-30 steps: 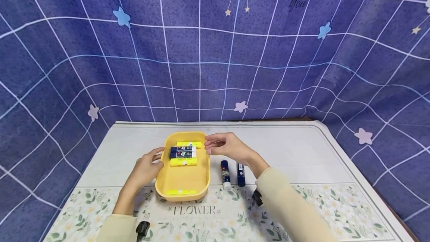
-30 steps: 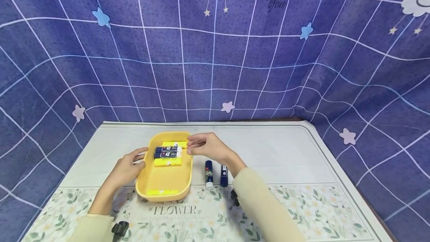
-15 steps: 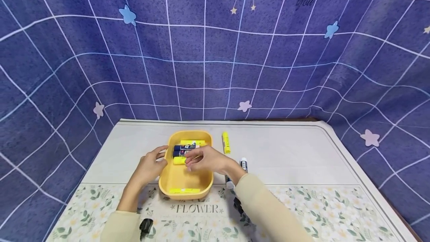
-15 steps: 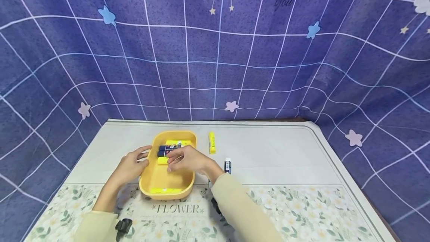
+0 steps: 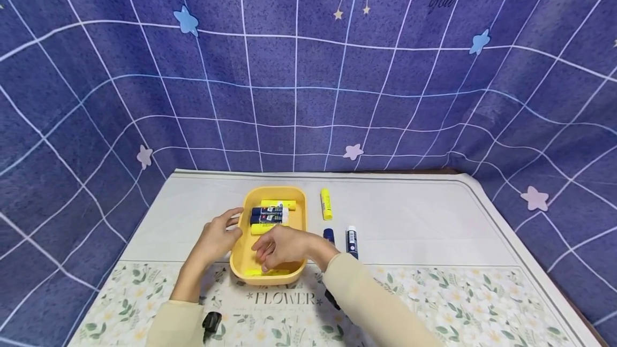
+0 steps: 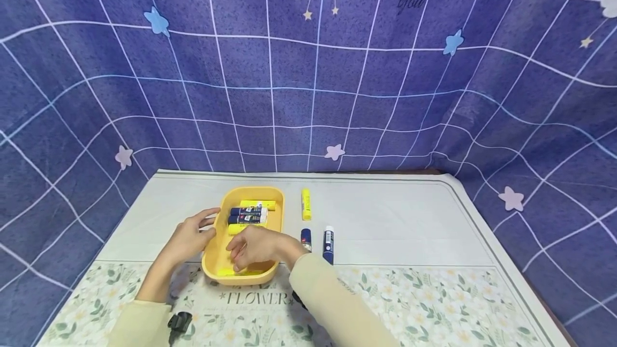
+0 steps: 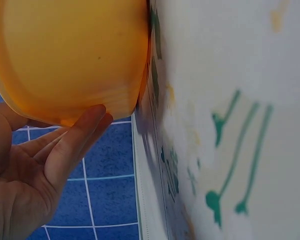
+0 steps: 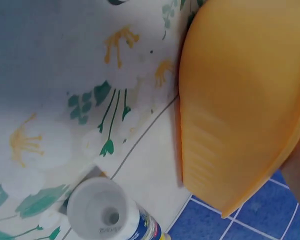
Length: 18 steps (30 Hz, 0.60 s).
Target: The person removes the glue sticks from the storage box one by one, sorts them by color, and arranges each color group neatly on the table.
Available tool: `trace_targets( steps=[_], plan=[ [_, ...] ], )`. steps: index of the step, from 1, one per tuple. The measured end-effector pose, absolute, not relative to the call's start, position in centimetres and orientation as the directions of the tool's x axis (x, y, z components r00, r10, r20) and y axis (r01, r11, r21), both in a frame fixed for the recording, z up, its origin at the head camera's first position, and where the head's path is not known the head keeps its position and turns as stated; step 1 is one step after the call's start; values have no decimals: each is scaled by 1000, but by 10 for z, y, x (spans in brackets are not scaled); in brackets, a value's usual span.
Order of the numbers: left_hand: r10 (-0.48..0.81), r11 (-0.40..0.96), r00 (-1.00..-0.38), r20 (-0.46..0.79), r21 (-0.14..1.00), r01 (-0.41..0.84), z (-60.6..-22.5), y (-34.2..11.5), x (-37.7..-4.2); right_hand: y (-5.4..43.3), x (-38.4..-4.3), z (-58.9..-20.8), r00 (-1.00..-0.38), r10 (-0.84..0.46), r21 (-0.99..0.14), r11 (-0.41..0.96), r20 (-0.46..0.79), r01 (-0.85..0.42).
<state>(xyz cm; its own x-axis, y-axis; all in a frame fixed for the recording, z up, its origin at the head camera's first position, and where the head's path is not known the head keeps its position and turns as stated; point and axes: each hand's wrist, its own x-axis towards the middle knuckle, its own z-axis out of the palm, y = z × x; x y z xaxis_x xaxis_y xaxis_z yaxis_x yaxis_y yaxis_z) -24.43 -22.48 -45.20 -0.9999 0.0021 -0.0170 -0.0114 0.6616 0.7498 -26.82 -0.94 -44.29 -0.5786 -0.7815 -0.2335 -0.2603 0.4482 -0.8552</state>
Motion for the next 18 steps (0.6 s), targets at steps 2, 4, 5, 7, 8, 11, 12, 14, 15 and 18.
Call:
trace_targets(
  steps=[2, 4, 5, 7, 8, 11, 12, 14, 15, 18],
  plan=[
    [3, 657, -1000, -13, 754, -8, -452, -224, -245, -11, -266, -444, -574, -778, -822, 487, -256, -294],
    [5, 650, -1000, -17, 759, -9, -452, -224, -244, -12, -264, -444, -572, -773, -793, 517, -273, -321],
    [5, 649, -1000, -19, 761, -11, -453, -223, -244, -12, -263, -445, -573, -770, -781, 531, -282, -330],
    [5, 645, -1000, -25, 764, -16, -454, -222, -243, -13, -260, -446, -572, -765, -758, 552, -295, -348],
    [5, 643, -1000, -27, 766, -18, -454, -222, -243, -13, -259, -446, -571, -765, -746, 561, -299, -360],
    [1, 642, -1000, -27, 767, -20, -455, -222, -242, -15, -255, -446, -579, -760, -698, 585, -295, -412],
    [-1, 640, -1000, -25, 768, -20, -455, -222, -242, -16, -253, -446, -582, -760, -677, 592, -289, -437],
    [-3, 643, -1000, -22, 765, -19, -455, -223, -242, -18, -251, -445, -587, -763, -634, 600, -271, -488],
    [-3, 645, -1000, -21, 764, -18, -455, -223, -242, -19, -250, -445, -589, -765, -615, 602, -261, -509],
    [-4, 650, -1000, -19, 759, -17, -454, -224, -242, -21, -249, -444, -583, -779, -570, 595, -232, -567]
  ],
)
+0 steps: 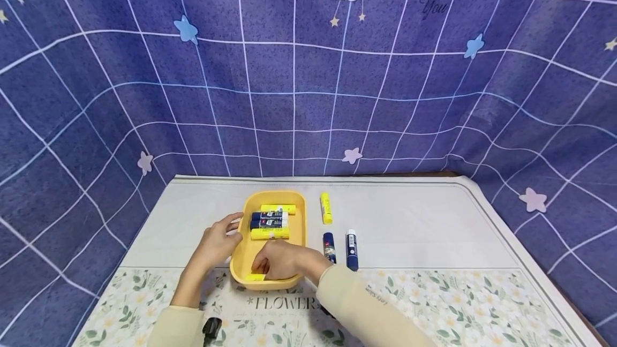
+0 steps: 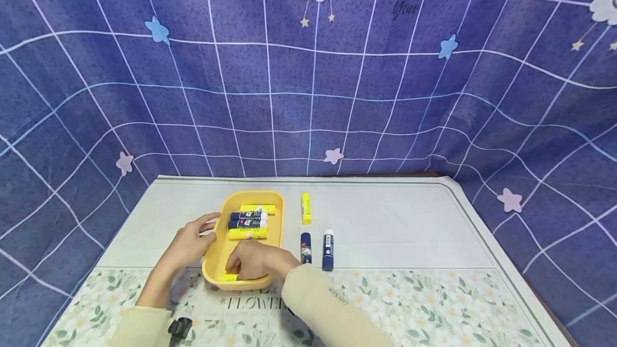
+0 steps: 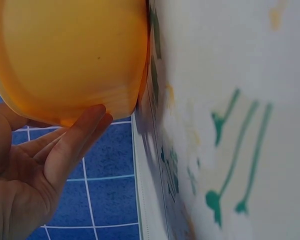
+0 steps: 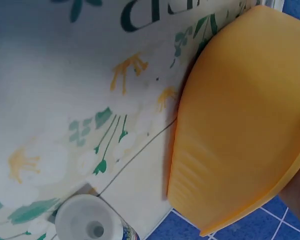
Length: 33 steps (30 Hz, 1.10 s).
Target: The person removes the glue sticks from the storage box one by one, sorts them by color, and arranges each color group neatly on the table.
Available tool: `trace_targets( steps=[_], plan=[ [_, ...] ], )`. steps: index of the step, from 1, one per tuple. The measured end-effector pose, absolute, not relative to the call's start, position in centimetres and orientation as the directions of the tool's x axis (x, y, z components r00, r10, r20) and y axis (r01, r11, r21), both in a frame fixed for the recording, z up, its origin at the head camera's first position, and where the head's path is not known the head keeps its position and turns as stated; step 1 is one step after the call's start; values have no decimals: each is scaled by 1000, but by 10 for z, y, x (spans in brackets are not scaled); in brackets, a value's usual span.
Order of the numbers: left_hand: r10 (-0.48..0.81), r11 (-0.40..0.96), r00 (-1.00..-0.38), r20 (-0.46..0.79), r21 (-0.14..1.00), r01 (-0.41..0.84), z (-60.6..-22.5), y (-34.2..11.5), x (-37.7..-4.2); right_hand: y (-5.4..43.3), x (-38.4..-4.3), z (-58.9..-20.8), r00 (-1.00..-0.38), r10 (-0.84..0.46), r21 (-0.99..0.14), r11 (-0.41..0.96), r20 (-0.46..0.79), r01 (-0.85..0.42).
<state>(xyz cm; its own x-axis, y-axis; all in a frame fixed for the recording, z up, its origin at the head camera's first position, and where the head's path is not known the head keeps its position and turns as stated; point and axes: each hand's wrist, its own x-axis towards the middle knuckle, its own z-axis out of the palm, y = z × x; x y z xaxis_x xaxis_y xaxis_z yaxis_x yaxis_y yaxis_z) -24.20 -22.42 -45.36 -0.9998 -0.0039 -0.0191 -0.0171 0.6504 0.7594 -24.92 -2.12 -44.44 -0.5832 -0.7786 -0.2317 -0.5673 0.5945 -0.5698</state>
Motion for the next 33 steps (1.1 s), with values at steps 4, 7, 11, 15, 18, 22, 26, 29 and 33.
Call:
trace_targets(
  steps=[4, 7, 11, 15, 18, 22, 26, 29, 33],
  plan=[
    [-2, 651, -1000, -20, 759, -17, -453, -224, -242, -21, -248, -444, -578, -789, -547, 583, -207, -601],
    [-3, 649, -1000, -25, 760, -21, -452, -224, -242, -21, -248, -444, -586, -786, -546, 585, -198, -600],
    [-2, 651, -1000, -23, 759, -19, -452, -223, -243, -20, -249, -445, -622, -762, -577, 593, -178, -562],
    [2, 656, -1000, -14, 755, -10, -452, -224, -242, -18, -250, -446, -669, -733, -650, 569, -124, -504],
    [1, 656, -1000, -18, 754, -13, -452, -225, -241, -15, -252, -444, -697, -714, -719, 516, -60, -467],
    [-4, 661, -1000, -30, 750, -25, -452, -224, -243, -8, -258, -438, -749, -663, -796, 451, 6, -405],
    [-10, 670, -999, -34, 741, -32, -453, -226, -243, -3, -264, -433, -804, -592, -834, 416, 54, -363],
    [-8, 670, -999, -33, 742, -30, -453, -226, -242, 2, -269, -431, -840, -536, -871, 369, 85, -324],
    [-5, 660, -999, -38, 750, -31, -452, -223, -243, 14, -280, -420, -890, -444, -932, 271, 101, -241]
  ],
)
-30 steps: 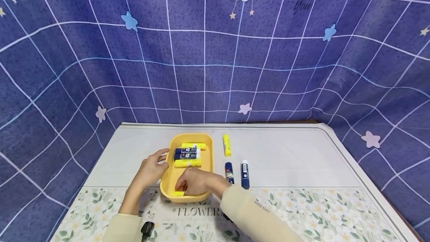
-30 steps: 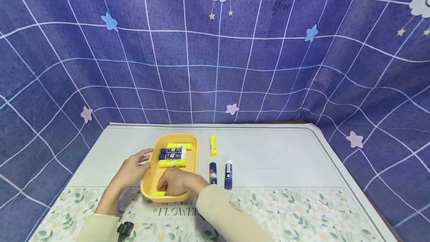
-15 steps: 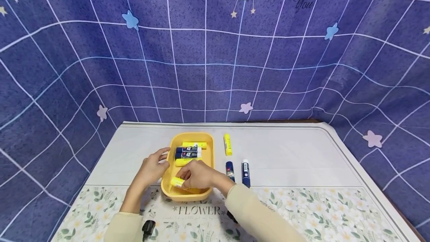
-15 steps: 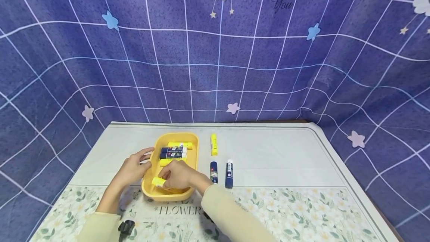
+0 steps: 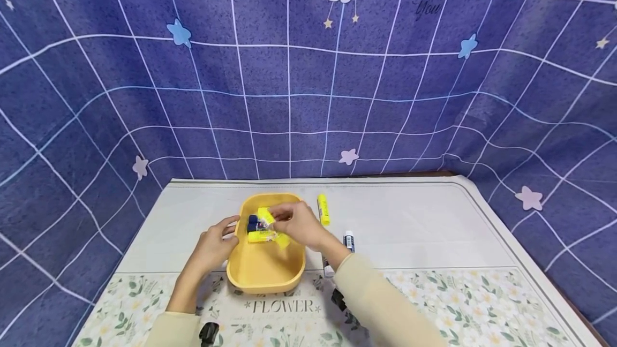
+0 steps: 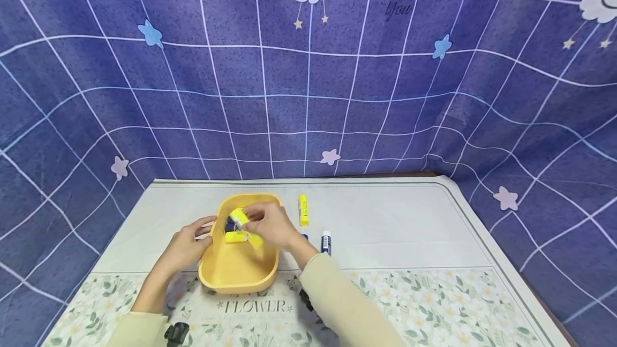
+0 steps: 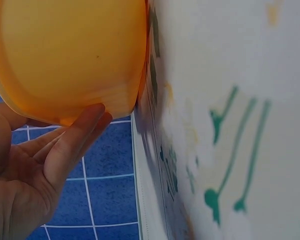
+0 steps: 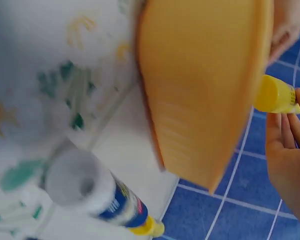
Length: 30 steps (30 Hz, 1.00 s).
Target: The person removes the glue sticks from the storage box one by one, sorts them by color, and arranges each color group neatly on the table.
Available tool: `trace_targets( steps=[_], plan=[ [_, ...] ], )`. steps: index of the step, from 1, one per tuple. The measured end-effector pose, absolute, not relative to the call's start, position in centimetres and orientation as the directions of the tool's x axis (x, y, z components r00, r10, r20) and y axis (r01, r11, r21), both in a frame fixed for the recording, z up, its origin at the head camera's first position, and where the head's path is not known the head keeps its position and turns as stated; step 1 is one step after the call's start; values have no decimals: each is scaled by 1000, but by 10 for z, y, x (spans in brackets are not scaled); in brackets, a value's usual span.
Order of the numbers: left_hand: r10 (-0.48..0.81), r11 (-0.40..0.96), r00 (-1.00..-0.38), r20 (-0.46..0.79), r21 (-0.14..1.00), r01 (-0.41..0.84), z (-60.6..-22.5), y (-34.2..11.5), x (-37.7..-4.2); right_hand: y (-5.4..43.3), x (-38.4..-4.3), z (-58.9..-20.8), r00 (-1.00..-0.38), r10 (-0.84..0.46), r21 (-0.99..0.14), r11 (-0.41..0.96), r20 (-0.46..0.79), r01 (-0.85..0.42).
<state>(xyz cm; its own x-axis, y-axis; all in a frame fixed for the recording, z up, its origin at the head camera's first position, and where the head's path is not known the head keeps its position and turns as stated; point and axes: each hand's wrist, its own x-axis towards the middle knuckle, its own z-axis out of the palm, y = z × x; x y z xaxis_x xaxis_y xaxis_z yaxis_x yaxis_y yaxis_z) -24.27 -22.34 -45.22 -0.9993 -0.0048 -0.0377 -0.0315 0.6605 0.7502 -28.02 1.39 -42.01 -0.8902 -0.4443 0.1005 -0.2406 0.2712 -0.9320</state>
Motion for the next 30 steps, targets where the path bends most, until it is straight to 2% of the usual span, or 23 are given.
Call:
trace_targets(
  steps=[6, 10, 16, 25, 30],
  plan=[
    [-18, 651, -998, -53, 757, -52, -452, -222, -243, 40, -305, -405, -953, -284, -986, 95, 106, -138],
    [-21, 648, -998, -57, 759, -57, -451, -221, -244, 61, -322, -404, -988, -135, -996, 31, 81, -86],
    [-22, 648, -998, -53, 760, -55, -451, -223, -244, 88, -339, -412, -1000, 4, -998, 60, 10, -10],
    [-24, 652, -999, -38, 757, -45, -451, -222, -241, 120, -353, -437, -996, 77, -996, 63, -51, 56],
    [-28, 653, -999, -35, 756, -45, -451, -222, -241, 128, -356, -451, -989, 129, -987, 129, -78, 95]
  ],
)
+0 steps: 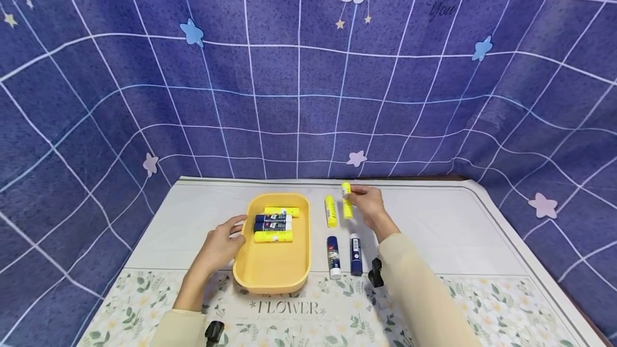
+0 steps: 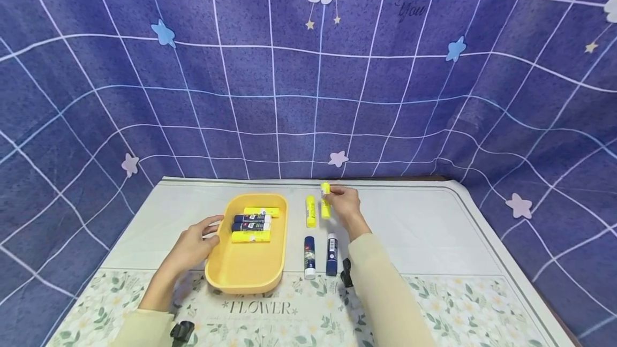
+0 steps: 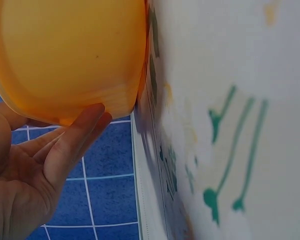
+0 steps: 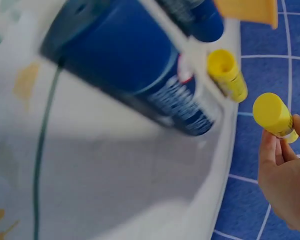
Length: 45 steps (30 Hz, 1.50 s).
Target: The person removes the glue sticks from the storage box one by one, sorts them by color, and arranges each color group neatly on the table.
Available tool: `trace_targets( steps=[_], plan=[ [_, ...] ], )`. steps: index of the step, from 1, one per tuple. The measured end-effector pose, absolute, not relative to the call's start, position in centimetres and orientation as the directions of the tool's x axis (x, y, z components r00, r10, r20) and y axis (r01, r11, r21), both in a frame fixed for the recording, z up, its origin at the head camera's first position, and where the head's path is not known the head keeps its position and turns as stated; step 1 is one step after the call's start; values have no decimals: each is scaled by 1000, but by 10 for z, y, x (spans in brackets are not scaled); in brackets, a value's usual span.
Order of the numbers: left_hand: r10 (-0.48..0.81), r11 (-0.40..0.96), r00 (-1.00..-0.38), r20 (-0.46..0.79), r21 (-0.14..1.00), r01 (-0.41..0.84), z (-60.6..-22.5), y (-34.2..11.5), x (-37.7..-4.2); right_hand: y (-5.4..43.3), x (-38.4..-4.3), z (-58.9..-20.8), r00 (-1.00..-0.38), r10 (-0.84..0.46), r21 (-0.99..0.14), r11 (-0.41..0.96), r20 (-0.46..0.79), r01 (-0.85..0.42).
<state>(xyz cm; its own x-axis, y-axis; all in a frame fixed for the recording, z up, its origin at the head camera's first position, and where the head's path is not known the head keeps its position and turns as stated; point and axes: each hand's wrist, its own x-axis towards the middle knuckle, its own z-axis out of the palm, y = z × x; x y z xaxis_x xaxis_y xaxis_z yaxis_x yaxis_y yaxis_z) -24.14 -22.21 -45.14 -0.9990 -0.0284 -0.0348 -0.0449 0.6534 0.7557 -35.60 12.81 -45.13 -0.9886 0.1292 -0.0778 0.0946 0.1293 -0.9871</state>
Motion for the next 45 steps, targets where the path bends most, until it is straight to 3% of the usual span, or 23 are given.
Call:
trace_targets(
  steps=[14, 21, 38, 45],
  plan=[
    [-16, 638, -1000, -12, 770, -20, -454, -225, -242, 133, -358, -475, -962, 232, -893, 389, -141, 225],
    [-30, 634, -999, -20, 772, -35, -455, -223, -241, 132, -361, -481, -953, 268, -874, 419, -142, 248],
    [-35, 635, -999, -22, 771, -39, -454, -223, -241, 128, -359, -477, -965, 245, -824, 525, -94, 213],
    [-31, 648, -999, -16, 761, -33, -452, -223, -241, 134, -358, -457, -990, 139, -855, 517, 33, 44]
  ],
)
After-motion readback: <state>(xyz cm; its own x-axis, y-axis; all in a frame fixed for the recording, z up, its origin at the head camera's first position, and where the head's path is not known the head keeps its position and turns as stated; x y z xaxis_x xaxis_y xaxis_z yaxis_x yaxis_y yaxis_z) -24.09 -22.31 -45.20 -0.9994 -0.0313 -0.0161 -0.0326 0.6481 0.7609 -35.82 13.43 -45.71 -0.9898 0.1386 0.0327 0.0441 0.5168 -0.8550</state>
